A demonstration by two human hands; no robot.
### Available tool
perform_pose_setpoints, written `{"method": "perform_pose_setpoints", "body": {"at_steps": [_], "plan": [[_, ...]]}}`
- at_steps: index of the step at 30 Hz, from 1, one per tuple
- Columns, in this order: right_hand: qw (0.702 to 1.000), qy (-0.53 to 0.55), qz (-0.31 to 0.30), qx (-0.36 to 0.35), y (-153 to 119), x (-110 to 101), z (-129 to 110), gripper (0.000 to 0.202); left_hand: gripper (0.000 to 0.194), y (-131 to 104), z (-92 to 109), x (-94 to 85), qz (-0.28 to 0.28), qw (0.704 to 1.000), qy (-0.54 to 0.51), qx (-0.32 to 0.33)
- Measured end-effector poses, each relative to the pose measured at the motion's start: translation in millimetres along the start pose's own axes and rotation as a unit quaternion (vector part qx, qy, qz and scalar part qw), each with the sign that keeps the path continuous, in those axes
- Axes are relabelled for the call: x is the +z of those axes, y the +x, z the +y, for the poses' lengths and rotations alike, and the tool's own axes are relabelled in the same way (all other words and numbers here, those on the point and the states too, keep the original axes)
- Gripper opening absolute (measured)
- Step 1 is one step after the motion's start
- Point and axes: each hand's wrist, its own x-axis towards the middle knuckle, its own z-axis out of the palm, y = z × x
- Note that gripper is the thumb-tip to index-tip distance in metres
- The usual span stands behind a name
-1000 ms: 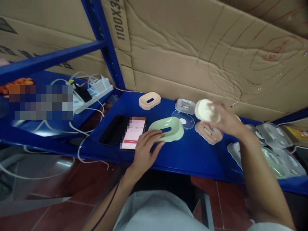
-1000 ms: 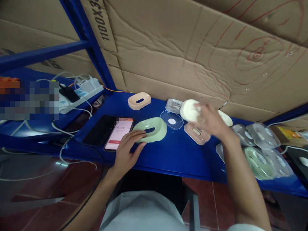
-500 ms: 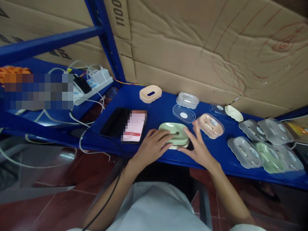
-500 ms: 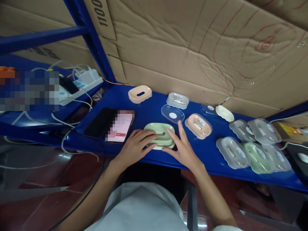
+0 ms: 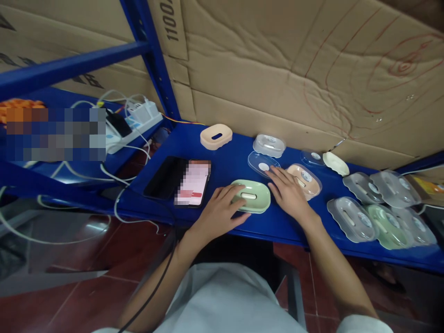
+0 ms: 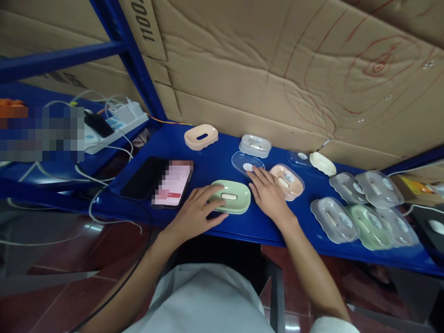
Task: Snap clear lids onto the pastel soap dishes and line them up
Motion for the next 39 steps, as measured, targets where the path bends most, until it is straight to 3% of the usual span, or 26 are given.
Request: {"method": "perform_pose_setpoints", "body": {"at_steps": [3,6,9,12,14,17,22,26,28,31,39], "plan": [[1.000,-0.017,-0.006,0.017,21,0,7,0.034,0.014,0,0,0.1,0.012,1.000,-0.002,-0.021],[0.993,0.096,0.052,0.043,19,-7,4,0.031,0.029,-2,0,0.4,0.021,0.999,-0.011,-0.031],[0.948,0.285,0.107,0.097,4,-18,-6,0.036,0.065,-3,-1,1.6,0.051,0.998,-0.021,-0.035],[0.897,0.400,0.080,0.170,-7,-16,-16,0.045,0.084,-4,-3,3.6,0.080,0.996,-0.031,-0.026],[0.885,0.415,0.063,0.202,-9,-8,-21,0.049,0.088,-4,-4,4.4,0.066,0.996,-0.045,-0.025],[0.895,0.388,0.072,0.210,-5,6,-22,0.054,0.087,-3,-4,4.0,0.010,0.996,-0.071,-0.044],[0.946,0.276,0.071,0.153,-8,14,-21,0.053,0.081,-2,-6,3.8,-0.017,0.991,-0.097,-0.087],[0.981,0.192,-0.007,0.017,-26,12,-25,0.058,0.075,-2,-8,5.5,-0.005,0.992,-0.094,-0.084],[0.987,0.146,-0.044,-0.054,-34,13,-28,0.070,0.072,-2,-9,6.7,-0.001,0.993,-0.092,-0.078],[0.990,0.099,-0.032,-0.095,-40,16,-31,0.081,0.068,-3,-10,8.8,0.005,0.993,-0.093,-0.065],[0.988,0.057,-0.003,-0.145,-41,19,-38,0.072,0.066,-6,-11,10.5,0.009,0.987,-0.131,-0.092]]}}
